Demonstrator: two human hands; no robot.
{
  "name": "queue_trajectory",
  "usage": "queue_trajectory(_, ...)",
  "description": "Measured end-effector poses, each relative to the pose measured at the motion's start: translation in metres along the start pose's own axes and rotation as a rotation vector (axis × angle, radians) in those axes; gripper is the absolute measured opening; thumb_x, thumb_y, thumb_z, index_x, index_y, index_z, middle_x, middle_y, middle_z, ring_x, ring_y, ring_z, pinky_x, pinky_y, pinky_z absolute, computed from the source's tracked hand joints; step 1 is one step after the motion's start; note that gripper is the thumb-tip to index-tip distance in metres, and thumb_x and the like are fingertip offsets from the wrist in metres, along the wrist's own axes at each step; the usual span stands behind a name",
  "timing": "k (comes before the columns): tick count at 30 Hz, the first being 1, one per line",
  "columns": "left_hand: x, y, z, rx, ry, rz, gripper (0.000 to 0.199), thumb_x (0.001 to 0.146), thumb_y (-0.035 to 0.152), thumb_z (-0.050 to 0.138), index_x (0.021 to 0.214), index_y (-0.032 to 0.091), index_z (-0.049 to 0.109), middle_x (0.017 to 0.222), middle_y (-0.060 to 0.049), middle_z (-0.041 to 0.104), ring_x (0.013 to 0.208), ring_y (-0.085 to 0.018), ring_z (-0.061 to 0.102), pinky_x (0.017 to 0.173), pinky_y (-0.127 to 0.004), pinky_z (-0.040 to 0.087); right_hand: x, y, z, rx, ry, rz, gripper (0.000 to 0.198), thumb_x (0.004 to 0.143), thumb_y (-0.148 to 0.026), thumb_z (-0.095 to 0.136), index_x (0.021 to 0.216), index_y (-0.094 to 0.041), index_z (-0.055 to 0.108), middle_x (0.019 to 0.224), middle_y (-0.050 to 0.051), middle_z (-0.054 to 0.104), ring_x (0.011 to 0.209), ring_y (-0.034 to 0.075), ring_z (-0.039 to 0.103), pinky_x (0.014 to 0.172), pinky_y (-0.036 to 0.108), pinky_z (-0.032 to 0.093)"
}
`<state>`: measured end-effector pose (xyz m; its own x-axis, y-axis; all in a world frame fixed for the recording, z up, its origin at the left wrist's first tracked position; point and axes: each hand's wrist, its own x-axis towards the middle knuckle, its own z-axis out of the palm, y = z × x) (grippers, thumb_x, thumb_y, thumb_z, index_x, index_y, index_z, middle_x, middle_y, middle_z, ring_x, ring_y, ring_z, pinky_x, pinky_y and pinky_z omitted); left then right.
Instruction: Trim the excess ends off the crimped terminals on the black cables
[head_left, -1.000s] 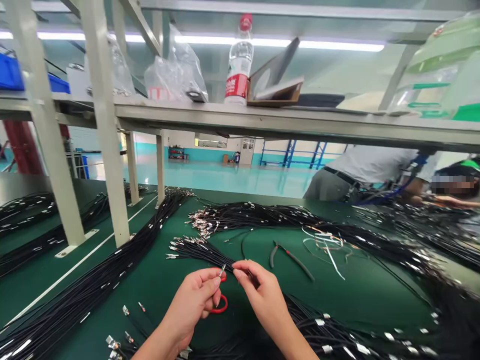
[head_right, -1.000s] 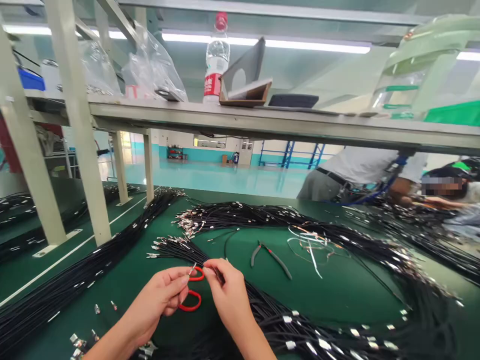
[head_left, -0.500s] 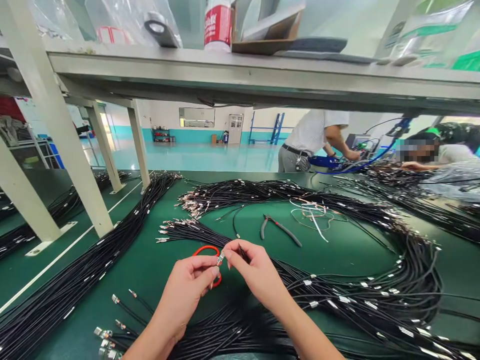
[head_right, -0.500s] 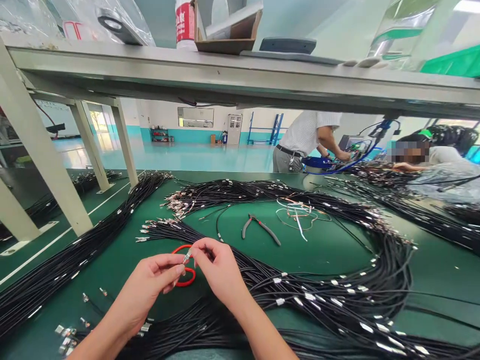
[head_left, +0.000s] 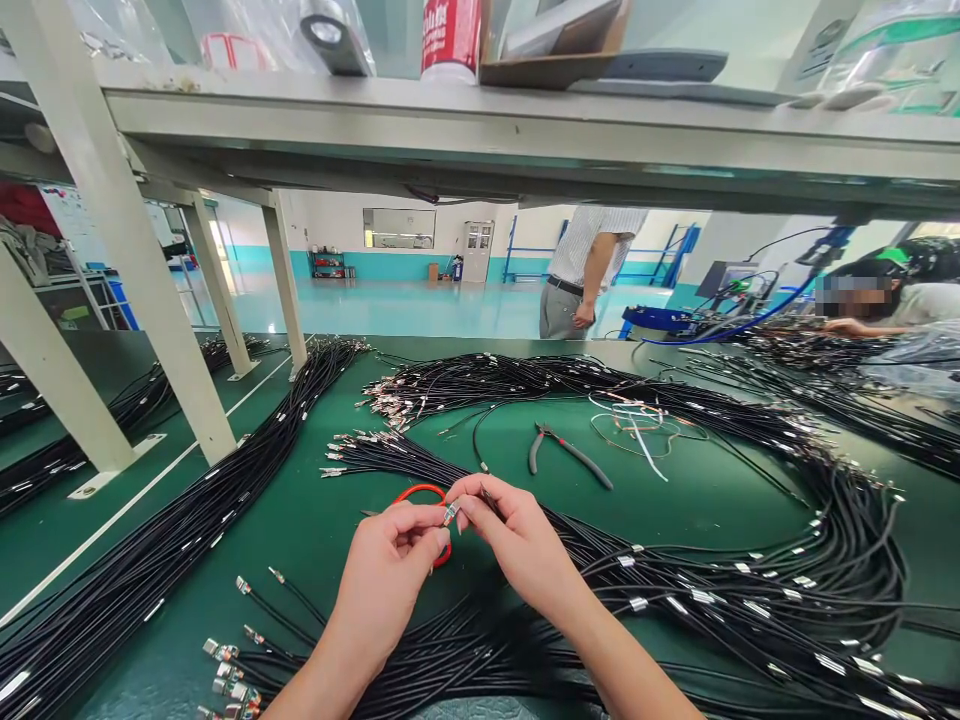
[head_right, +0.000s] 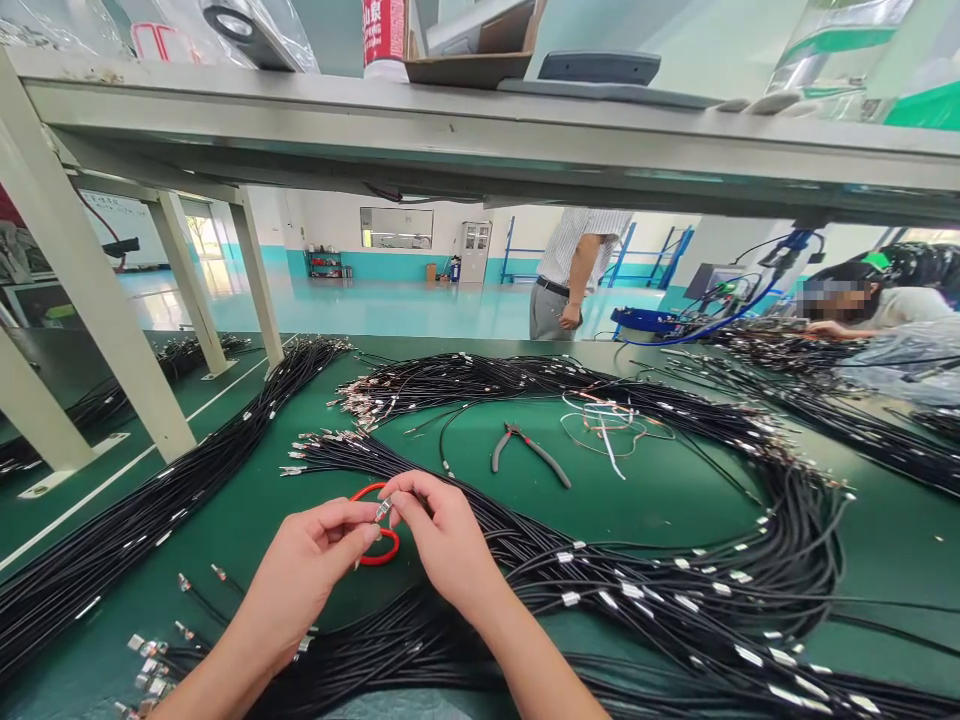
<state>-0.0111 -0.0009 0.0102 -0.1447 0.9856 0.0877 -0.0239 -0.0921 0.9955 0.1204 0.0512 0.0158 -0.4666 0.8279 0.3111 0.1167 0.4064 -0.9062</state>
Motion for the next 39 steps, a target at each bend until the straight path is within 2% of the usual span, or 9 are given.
queue_trajectory(7, -0.002, 0.005, 0.0, 0.0, 0.04, -0.08, 0.02, 0.064, 0.023, 0.064, 0.08, 0.014, 0.07, 0.07, -0.005, 0.066, 0.059, -0.013, 0.052, 0.053, -0.022, 0.041, -0.001, 0.0, 0.001, -0.028, -0.011, 0.0, 0.02, 0.085, -0.027, 0.042, 0.077, -0.017, 0.056, 0.062, -0.001, 0.05, 0.062, 0.011, 0.048, 0.061, 0.022, 0.039)
queue_trajectory(15, -0.002, 0.004, -0.001, 0.023, 0.034, -0.095, 0.02, 0.067, 0.025, 0.061, 0.081, 0.013, 0.068, 0.079, -0.006, 0.066, 0.057, -0.01, 0.047, 0.052, -0.021, 0.037, -0.001, -0.001, 0.002, -0.055, -0.013, -0.011, 0.02, 0.086, -0.025, 0.041, 0.073, -0.017, 0.054, 0.06, -0.003, 0.048, 0.06, 0.01, 0.045, 0.061, 0.021, 0.037)
queue_trajectory(19, -0.002, -0.002, -0.001, 0.014, 0.068, -0.083, 0.028, 0.068, 0.024, 0.06, 0.093, 0.013, 0.064, 0.062, 0.0, 0.06, 0.053, -0.01, 0.045, 0.051, -0.02, 0.038, -0.002, -0.002, 0.001, -0.096, 0.009, -0.023, 0.018, 0.085, -0.023, 0.041, 0.077, -0.017, 0.056, 0.061, -0.003, 0.049, 0.06, 0.01, 0.046, 0.06, 0.021, 0.036)
queue_trajectory(21, -0.002, -0.005, 0.0, 0.039, 0.079, -0.037, 0.03, 0.069, 0.024, 0.059, 0.096, 0.014, 0.063, 0.063, 0.0, 0.06, 0.056, -0.011, 0.049, 0.055, -0.022, 0.041, -0.003, -0.003, 0.001, -0.116, 0.032, -0.034, 0.018, 0.085, -0.023, 0.041, 0.078, -0.018, 0.056, 0.061, -0.003, 0.049, 0.06, 0.01, 0.047, 0.059, 0.021, 0.037)
queue_trajectory(25, -0.003, -0.006, 0.001, 0.129, 0.081, 0.038, 0.022, 0.069, 0.025, 0.058, 0.087, 0.016, 0.068, 0.078, -0.005, 0.065, 0.065, -0.015, 0.056, 0.06, -0.024, 0.044, -0.004, -0.004, 0.001, -0.127, 0.05, -0.048, 0.018, 0.085, -0.023, 0.04, 0.078, -0.018, 0.056, 0.062, -0.002, 0.048, 0.06, 0.011, 0.047, 0.058, 0.021, 0.037)
queue_trajectory(29, -0.003, -0.003, 0.001, 0.14, 0.109, 0.047, 0.017, 0.066, 0.025, 0.062, 0.079, 0.017, 0.07, 0.076, -0.005, 0.066, 0.065, -0.017, 0.058, 0.059, -0.025, 0.046, -0.005, -0.004, 0.003, -0.132, 0.056, -0.047, 0.017, 0.085, -0.024, 0.04, 0.078, -0.018, 0.055, 0.062, -0.002, 0.049, 0.06, 0.011, 0.047, 0.059, 0.021, 0.038)
queue_trajectory(33, 0.001, -0.001, -0.001, 0.13, 0.13, -0.02, 0.014, 0.063, 0.027, 0.066, 0.07, 0.016, 0.07, 0.073, -0.006, 0.068, 0.063, -0.018, 0.059, 0.057, -0.025, 0.046, -0.004, -0.003, 0.002, -0.159, 0.059, -0.036, 0.018, 0.085, -0.027, 0.04, 0.079, -0.019, 0.055, 0.062, -0.002, 0.049, 0.06, 0.011, 0.048, 0.058, 0.022, 0.038)
queue_trajectory(35, 0.004, -0.003, -0.005, 0.089, 0.12, -0.038, 0.016, 0.062, 0.028, 0.066, 0.07, 0.016, 0.07, 0.072, -0.006, 0.068, 0.065, -0.018, 0.059, 0.06, -0.025, 0.046, 0.0, 0.001, -0.006, -0.234, 0.114, 0.007, 0.018, 0.084, -0.032, 0.041, 0.082, -0.02, 0.055, 0.064, -0.002, 0.051, 0.061, 0.012, 0.049, 0.058, 0.023, 0.039)
queue_trajectory(39, 0.009, -0.007, -0.012, 0.067, 0.093, -0.042, 0.015, 0.062, 0.028, 0.066, 0.07, 0.016, 0.07, 0.07, -0.005, 0.067, 0.068, -0.018, 0.058, 0.062, -0.026, 0.044, 0.016, 0.022, -0.037, -0.678, 0.302, 0.185, 0.017, 0.081, -0.028, 0.042, 0.093, -0.02, 0.051, 0.08, 0.003, 0.058, 0.068, 0.017, 0.053, 0.06, 0.027, 0.036)
